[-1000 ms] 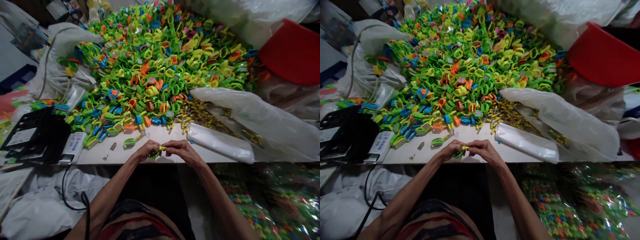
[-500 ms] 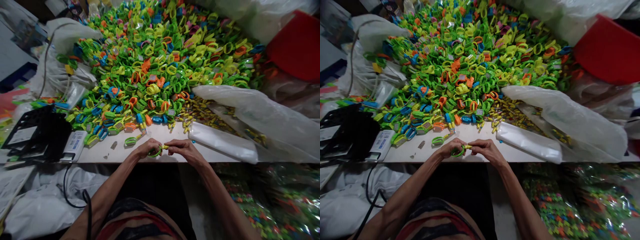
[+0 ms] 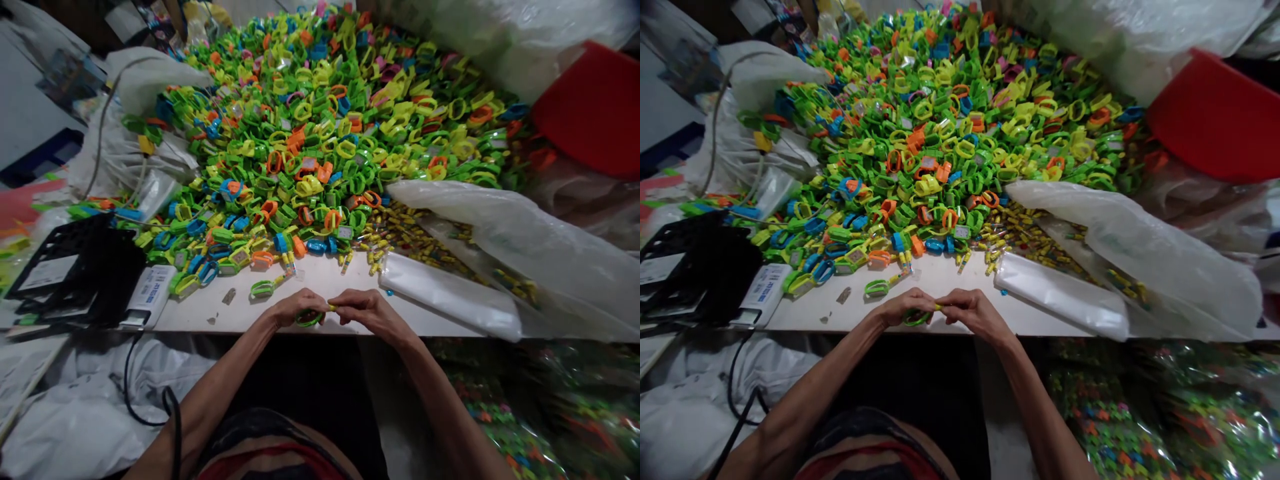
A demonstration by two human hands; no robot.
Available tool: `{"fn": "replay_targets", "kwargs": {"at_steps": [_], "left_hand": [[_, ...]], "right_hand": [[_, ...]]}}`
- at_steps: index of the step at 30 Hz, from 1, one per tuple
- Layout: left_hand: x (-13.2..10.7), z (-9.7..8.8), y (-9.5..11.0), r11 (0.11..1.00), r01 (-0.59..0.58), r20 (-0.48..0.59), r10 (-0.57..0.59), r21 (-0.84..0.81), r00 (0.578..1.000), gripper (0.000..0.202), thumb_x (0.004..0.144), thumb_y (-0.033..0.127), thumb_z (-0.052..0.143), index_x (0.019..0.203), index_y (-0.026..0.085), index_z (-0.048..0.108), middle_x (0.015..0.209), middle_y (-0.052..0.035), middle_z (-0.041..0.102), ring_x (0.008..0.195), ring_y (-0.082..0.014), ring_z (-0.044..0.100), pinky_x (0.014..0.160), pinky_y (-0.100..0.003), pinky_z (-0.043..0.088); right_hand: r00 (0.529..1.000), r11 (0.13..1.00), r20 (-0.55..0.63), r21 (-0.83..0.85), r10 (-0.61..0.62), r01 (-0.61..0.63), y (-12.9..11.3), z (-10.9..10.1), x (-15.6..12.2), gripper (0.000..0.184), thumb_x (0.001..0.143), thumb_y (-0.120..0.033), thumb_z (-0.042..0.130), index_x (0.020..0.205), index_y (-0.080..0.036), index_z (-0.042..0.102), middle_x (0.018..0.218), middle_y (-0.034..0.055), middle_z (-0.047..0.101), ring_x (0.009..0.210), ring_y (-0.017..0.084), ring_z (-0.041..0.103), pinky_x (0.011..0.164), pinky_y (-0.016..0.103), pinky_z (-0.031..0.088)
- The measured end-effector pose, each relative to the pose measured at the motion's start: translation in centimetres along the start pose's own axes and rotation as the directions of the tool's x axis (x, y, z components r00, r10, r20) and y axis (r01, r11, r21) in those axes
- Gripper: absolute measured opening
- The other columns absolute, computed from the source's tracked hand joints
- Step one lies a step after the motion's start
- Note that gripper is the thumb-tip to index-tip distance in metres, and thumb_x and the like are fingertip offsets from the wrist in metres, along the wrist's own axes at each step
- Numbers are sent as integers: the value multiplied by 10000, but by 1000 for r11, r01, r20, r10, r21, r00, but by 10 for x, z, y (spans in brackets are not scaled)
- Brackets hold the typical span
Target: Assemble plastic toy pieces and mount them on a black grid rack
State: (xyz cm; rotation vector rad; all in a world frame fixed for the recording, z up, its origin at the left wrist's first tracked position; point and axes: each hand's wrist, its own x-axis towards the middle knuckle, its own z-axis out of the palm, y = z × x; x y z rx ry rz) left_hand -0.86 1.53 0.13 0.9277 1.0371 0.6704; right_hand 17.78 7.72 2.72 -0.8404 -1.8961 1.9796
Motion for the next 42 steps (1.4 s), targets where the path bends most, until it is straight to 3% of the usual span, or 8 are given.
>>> {"fn": "replay_targets", "kwargs": {"at_steps": [5,9,17,21,25,31,36,42], "left_hand": [[-8,-10,4,887,-50,-163,140,459,977,266,700,382,561,557,158,551,486,28,392,488,-102,342,484,-234,252],[-11,-34,28,395,106,-309,496,913,812,136,709,297,619,684,163,621,775,-72,570,769,-212,491,744,-331,385],[48,-78,45,69,382,-351,568,922,744,206,763,77,493,853,167,656,1047,-140,574,1057,-301,458,989,-499,246],[48,-79,40,141,264,-292,632,954,718,74,774,170,559,815,165,620,1030,-112,574,1026,-271,480,966,-460,270],[34,-55,40,392,44,-318,672,919,668,98,797,265,580,786,171,558,921,-57,578,868,-193,520,800,-316,368],[23,-8,29,639,-38,-400,525,768,751,122,662,143,625,635,176,510,676,10,503,641,-135,450,598,-250,319],[19,8,16,918,-187,-651,381,349,657,32,611,151,545,642,158,543,739,-13,556,689,-133,510,627,-238,398],[13,17,15,918,-347,-622,160,-192,767,139,549,208,457,655,153,529,480,41,466,400,-76,390,405,-190,283]], "right_hand": [[998,993,-58,-118,-20,13,15,5,10,322,723,-419,641,907,-172,735,774,47,635,683,155,578,628,267,462],[933,924,-352,-375,-72,-71,28,-12,35,430,771,-443,583,1063,-136,661,856,86,655,747,199,596,687,319,456],[757,454,-654,-677,-10,-579,14,-16,78,330,832,-250,494,1135,-122,519,994,163,634,886,271,607,685,323,407],[743,653,-669,-558,10,-512,29,-23,65,267,767,-252,526,1003,-157,604,839,95,650,828,240,596,655,301,397],[778,979,-628,-141,25,-145,32,-26,46,292,672,-391,589,841,-154,611,699,33,595,611,164,515,558,280,392],[893,999,-450,-8,-32,32,-9,9,31,318,663,-410,663,862,-168,607,542,-32,513,530,124,469,516,245,353],[907,998,-416,-40,-67,55,-1,25,24,287,664,-409,683,784,-155,622,602,-16,534,551,108,452,512,239,355],[923,991,-384,115,-17,66,4,24,19,374,657,-418,698,912,-154,628,632,-23,539,533,96,466,502,236,400]]}}
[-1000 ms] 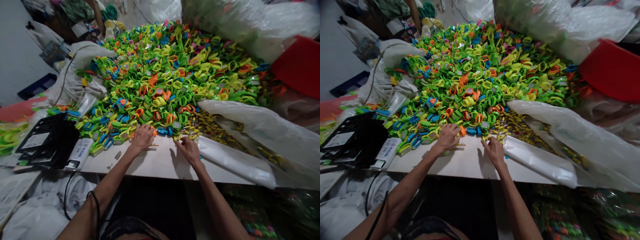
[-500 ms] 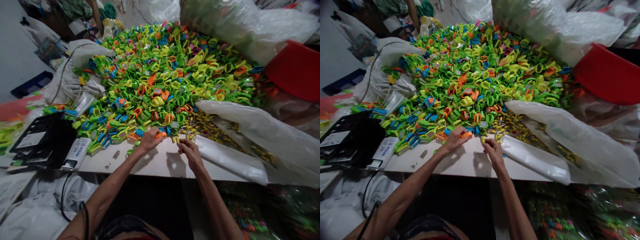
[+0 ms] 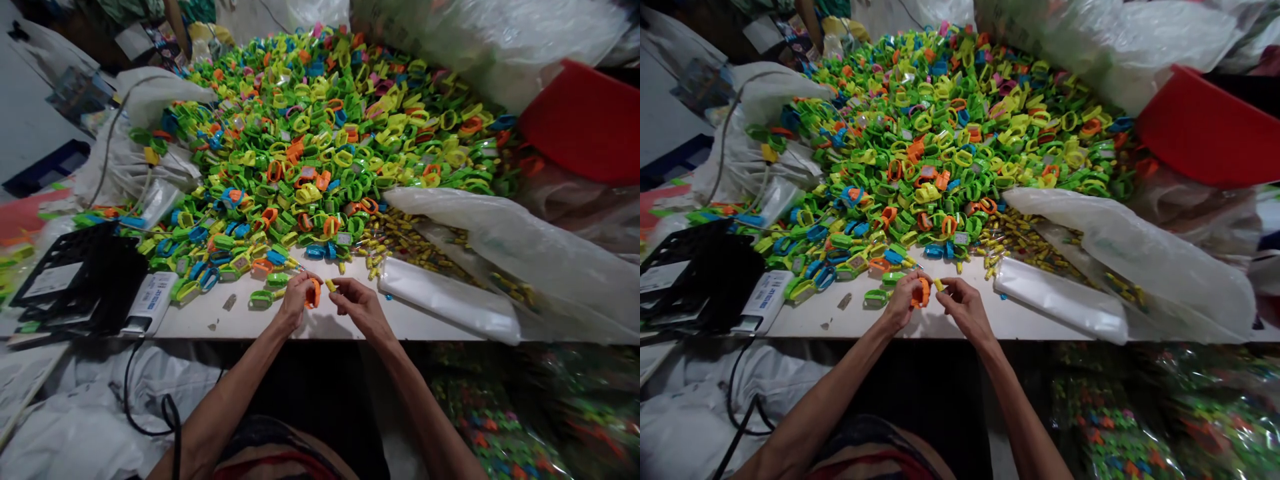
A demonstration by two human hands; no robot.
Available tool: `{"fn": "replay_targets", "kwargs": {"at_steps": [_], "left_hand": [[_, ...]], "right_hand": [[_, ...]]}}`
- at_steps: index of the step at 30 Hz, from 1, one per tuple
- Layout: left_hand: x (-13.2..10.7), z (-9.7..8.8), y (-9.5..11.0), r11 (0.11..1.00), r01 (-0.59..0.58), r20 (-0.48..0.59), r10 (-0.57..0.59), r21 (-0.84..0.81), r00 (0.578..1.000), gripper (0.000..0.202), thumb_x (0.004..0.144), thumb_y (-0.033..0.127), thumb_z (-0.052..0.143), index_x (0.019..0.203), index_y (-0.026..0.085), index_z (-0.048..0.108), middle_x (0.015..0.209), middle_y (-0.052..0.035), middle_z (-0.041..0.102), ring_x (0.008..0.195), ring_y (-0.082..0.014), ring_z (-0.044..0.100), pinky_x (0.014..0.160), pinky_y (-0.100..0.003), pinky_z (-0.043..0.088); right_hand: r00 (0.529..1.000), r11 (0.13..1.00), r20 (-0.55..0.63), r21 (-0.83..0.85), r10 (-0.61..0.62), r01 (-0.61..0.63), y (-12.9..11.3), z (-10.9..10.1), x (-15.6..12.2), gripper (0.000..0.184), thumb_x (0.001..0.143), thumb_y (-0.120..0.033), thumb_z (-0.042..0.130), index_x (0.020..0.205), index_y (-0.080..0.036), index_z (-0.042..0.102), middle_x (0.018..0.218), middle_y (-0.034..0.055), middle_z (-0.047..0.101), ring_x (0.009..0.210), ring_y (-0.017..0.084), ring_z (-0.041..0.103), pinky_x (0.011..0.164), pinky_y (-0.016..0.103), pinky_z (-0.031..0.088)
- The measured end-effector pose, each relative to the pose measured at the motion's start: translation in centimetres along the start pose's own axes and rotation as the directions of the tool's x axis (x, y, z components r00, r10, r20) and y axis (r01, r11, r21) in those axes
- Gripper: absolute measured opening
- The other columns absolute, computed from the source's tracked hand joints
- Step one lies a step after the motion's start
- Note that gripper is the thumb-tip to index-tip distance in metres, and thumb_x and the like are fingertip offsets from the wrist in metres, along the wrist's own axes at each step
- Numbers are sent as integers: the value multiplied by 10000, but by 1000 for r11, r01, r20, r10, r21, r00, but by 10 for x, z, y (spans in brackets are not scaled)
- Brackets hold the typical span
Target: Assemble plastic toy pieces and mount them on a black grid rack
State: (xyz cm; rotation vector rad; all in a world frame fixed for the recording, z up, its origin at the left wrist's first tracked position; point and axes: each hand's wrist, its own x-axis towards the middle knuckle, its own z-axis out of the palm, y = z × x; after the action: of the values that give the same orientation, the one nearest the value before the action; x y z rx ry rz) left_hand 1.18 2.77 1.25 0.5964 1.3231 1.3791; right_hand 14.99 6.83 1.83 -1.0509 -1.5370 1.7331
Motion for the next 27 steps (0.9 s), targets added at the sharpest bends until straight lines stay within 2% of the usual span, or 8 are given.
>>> {"fn": "replay_targets", "kwargs": {"at_steps": [3,7,10,13,16,20,24,27], "left_hand": [[-4,0,4,995,10,68,-17,100,998,98,517,227,444,552,155,500,391,55,373,346,-59,273,370,-194,172],[-8,-3,9,976,0,166,-37,218,985,110,504,256,445,500,155,489,393,42,369,366,-62,281,384,-200,177],[-10,-5,11,956,1,213,-67,294,975,137,508,273,436,495,153,502,383,37,363,372,-70,285,390,-208,180],[-9,-6,12,936,-6,259,-92,353,962,155,514,283,424,500,155,511,378,37,351,375,-73,272,398,-218,178],[-10,-8,14,923,-12,296,-111,384,949,172,527,289,422,517,152,525,396,35,358,389,-75,270,412,-224,178],[-11,-10,16,919,-4,344,-144,394,928,171,514,285,447,523,142,540,411,36,352,410,-73,260,425,-229,161],[-6,-13,14,923,48,379,-204,382,903,165,504,282,450,513,142,538,395,43,326,394,-71,237,417,-234,143],[-6,-21,12,915,59,411,-237,400,881,178,524,300,459,512,142,541,397,42,331,389,-70,241,411,-235,152]], "right_hand": [[999,1000,46,23,-22,21,-10,-5,2,335,691,-398,680,917,-154,653,637,-28,531,511,80,453,500,229,388],[990,997,131,-47,-47,54,-17,-13,2,258,716,-370,671,858,-158,710,726,-3,552,538,75,470,530,237,388],[989,998,142,-37,-51,57,-17,-19,1,246,716,-362,681,865,-170,718,719,-3,550,559,85,488,558,245,386],[975,996,217,-52,-53,66,-17,-23,0,258,744,-375,663,897,-175,720,737,6,566,597,99,505,591,253,385],[953,988,298,-122,-56,96,-19,-25,0,261,788,-375,623,918,-174,725,690,-2,548,605,103,499,615,255,373],[942,971,334,-216,-22,99,-24,-27,-2,272,822,-372,582,908,-161,730,593,-18,504,581,102,468,593,248,339],[919,970,393,-229,16,81,-22,-30,1,312,830,-411,567,862,-146,728,543,-18,495,576,108,453,578,245,328],[912,973,411,-216,14,83,-17,-30,6,312,811,-418,590,848,-140,726,575,-15,511,557,97,459,562,233,344]]}}
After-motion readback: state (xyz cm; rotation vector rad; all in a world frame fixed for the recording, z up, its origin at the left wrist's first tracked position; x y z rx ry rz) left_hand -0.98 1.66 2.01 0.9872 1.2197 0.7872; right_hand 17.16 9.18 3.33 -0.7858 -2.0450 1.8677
